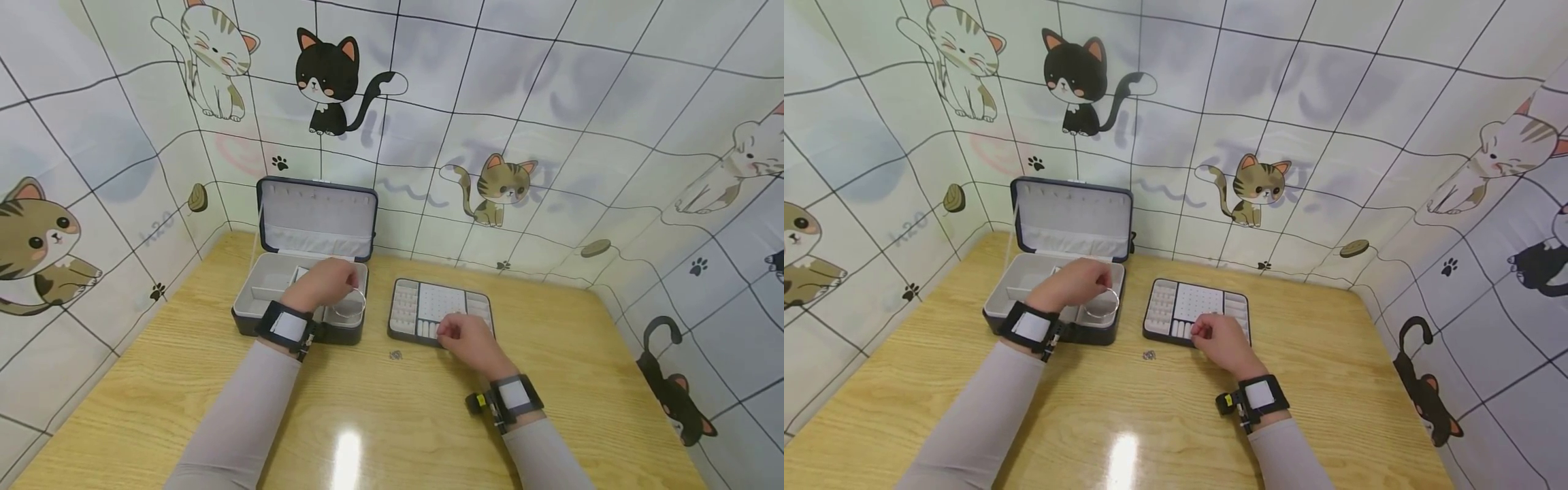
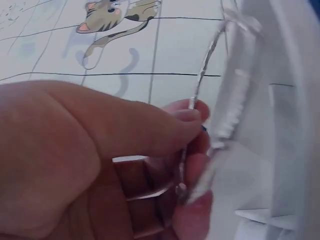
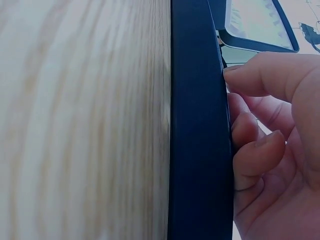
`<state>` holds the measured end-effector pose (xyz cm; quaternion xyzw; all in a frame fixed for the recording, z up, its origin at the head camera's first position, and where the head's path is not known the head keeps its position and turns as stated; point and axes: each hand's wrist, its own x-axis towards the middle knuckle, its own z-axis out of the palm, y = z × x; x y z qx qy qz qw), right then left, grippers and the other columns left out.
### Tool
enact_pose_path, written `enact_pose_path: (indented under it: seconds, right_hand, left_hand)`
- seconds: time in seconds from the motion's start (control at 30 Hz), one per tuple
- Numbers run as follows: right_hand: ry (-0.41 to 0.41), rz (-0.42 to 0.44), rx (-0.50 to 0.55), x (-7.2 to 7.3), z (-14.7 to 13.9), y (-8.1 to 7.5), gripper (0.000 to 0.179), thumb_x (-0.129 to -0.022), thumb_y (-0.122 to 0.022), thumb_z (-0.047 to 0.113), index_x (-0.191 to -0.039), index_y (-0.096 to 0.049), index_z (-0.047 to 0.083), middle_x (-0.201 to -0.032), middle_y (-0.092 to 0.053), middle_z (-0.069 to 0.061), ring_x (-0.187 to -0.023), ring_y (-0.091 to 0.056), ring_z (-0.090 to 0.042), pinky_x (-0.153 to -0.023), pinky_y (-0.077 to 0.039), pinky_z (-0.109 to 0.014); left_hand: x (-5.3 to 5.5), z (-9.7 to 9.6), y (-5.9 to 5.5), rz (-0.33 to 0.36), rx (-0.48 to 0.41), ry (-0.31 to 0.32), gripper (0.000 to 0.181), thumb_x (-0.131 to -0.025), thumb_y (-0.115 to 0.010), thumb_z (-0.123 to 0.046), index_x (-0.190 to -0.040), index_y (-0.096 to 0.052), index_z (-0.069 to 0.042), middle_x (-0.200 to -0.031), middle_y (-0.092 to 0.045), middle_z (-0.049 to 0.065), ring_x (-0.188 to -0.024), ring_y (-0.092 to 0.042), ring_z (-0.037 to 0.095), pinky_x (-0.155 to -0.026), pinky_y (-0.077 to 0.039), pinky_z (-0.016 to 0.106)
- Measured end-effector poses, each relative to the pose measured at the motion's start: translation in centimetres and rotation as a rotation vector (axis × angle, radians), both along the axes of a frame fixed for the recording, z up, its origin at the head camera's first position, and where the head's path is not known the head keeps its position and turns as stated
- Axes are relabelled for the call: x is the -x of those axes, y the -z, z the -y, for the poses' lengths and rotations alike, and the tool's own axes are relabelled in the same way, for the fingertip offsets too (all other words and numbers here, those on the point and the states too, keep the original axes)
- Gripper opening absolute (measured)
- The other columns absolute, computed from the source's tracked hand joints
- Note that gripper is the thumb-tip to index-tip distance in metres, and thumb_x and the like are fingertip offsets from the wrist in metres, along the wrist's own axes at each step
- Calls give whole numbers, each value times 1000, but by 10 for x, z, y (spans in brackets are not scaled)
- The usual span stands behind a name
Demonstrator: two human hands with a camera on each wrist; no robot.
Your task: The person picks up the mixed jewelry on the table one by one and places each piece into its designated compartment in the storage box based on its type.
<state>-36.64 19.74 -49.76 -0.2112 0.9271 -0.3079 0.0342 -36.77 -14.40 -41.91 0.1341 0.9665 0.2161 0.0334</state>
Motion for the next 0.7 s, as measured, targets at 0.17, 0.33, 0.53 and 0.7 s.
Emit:
enact_pose_path:
  seconds: [0.17, 0.33, 0.53, 0.7]
  right_hand:
    - [-2, -4, 5, 0, 0, -1, 11, -92, -78, 13, -89, -73, 22, -81, -66, 5, -77, -58, -15, -69, -49, -29]
    - [-1, -7, 8, 0, 1, -1, 11, -92, -78, 12, -88, -73, 22, -81, -67, 6, -77, -58, -15, -68, -50, -29]
    - [3, -5, 10, 0, 1, -1, 12, -92, -79, 13, -88, -72, 22, -80, -67, 6, -75, -58, -15, -67, -50, -28]
    - [4, -2, 14, -1, 0, 0, 12, -92, -78, 13, -88, -72, 22, -80, -66, 6, -75, -58, -15, -67, -50, -28]
  left_hand:
    - [3, 2, 9, 57, 3, 4, 19, -95, -55, 3, -89, -70, -8, -87, -66, 5, -77, -58, 19, -67, -47, 30]
    - [2, 9, 10, 64, 8, -34, 17, -96, -58, 1, -88, -69, -8, -87, -66, 6, -77, -58, 20, -67, -48, 31]
    - [4, 12, 13, 71, 24, -21, 15, -95, -63, 0, -85, -70, -8, -87, -66, 6, -77, -57, 20, -68, -47, 30]
    - [6, 5, 18, 58, 4, 18, 15, -94, -65, -1, -84, -72, -9, -83, -65, 4, -74, -56, 18, -67, -45, 29]
